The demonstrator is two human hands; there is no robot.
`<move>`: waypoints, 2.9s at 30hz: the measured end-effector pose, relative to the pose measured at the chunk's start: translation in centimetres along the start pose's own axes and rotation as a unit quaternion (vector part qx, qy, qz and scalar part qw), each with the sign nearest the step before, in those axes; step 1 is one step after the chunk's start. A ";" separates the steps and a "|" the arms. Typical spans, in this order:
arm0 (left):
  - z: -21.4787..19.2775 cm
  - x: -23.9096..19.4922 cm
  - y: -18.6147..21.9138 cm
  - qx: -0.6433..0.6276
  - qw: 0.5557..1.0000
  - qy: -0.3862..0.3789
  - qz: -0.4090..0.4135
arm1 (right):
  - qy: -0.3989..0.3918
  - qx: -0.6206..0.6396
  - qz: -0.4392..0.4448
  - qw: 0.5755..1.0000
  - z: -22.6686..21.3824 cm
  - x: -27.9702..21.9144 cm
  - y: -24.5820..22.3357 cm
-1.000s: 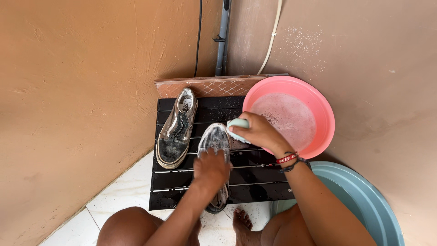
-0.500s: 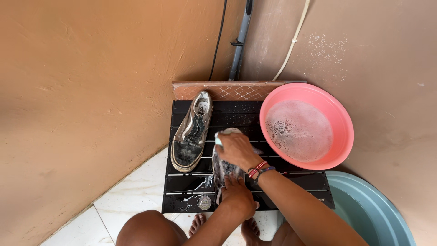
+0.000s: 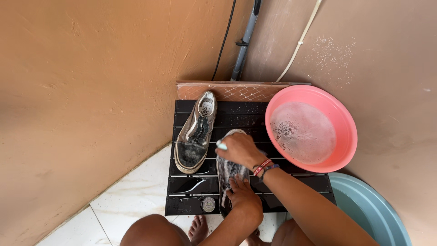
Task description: The person scrubs a pair of sneakers with a brush and soapy water. They dip the brush into a pink basin to reload soap and scrub the shoes placed on a black box.
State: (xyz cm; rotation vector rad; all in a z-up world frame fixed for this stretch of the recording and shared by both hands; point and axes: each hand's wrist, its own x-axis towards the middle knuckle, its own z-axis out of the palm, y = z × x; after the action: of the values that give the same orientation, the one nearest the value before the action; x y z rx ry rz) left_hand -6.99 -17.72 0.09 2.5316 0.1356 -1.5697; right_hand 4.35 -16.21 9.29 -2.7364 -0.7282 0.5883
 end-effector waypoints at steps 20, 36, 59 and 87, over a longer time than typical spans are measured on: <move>-1.5 -2.9 -1.3 0.031 0.998 -0.025 0.046 | -0.199 -0.020 0.007 0.980 -2.9 -0.7 -0.6; -4.1 -9.0 -2.9 0.076 0.993 -0.050 0.072 | -0.177 -0.134 -0.027 0.975 -1.4 -0.5 1.9; -3.5 -6.8 -3.1 0.021 0.984 0.160 0.075 | 0.001 0.083 0.013 0.996 -6.5 -2.7 3.3; -4.3 -12.6 -2.2 -0.007 0.993 0.037 0.116 | -0.209 -0.082 -0.149 0.963 -1.8 -2.0 -0.4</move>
State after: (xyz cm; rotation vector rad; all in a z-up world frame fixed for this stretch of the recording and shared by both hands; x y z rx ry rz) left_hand -9.16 -14.67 13.04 2.4903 -0.1327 -1.3828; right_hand 3.41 -17.16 11.59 -2.5894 -1.3114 1.0911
